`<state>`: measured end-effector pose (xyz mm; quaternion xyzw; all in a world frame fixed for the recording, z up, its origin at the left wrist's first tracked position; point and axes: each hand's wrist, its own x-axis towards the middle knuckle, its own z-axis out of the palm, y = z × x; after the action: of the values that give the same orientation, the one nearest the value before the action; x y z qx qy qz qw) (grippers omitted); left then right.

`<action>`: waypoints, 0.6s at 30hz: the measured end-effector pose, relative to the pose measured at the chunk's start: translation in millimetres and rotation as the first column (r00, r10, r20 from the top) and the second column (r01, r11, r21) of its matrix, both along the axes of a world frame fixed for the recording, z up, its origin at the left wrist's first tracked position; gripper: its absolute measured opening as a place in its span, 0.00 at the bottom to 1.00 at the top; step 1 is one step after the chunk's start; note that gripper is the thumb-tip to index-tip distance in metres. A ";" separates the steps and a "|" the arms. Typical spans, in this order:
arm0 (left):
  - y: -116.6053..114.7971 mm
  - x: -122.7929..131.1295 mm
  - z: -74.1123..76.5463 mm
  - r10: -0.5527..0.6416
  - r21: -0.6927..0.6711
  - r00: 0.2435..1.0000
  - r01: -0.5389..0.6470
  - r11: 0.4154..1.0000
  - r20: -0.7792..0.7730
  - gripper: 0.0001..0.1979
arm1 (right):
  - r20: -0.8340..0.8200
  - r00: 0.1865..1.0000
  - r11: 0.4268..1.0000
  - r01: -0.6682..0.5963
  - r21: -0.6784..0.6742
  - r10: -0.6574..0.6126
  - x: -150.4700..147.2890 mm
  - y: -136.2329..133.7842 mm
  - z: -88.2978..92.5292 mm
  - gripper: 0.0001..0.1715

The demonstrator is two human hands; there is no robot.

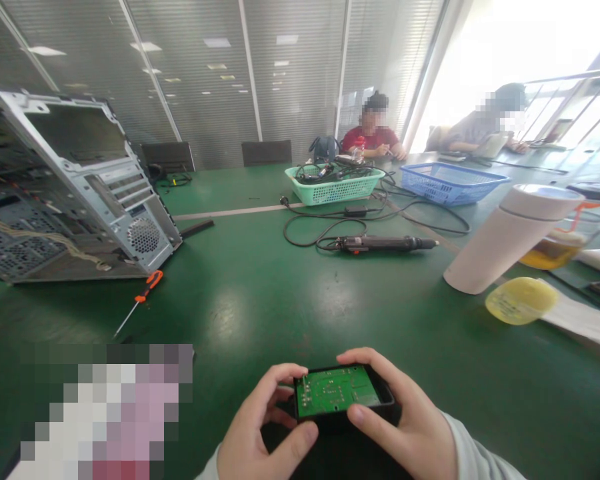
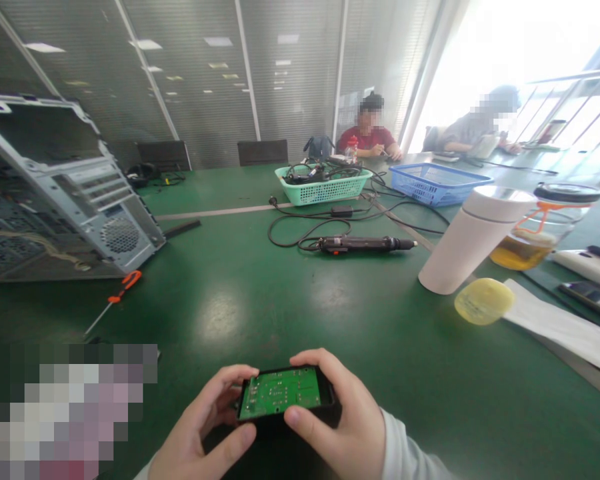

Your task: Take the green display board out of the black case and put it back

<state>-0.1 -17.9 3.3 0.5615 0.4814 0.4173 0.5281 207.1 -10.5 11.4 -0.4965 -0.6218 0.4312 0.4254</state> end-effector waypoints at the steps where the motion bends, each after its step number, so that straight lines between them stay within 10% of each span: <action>1: 0.0 0.2 0.4 0.003 0.000 1.000 -0.003 1.000 -0.004 0.18 | 0.003 1.000 1.000 -0.001 -0.003 0.001 -0.1 0.1 1.1 0.21; 18: -2.0 0.9 0.2 0.038 0.012 0.999 -0.037 0.999 -0.007 0.18 | 0.019 1.000 1.000 0.011 0.004 -0.011 0.1 0.4 0.3 0.20</action>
<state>0.8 -19.9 3.4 0.5572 0.4913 0.4280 0.5148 207.2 -10.1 11.8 -0.5034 -0.6237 0.4229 0.4227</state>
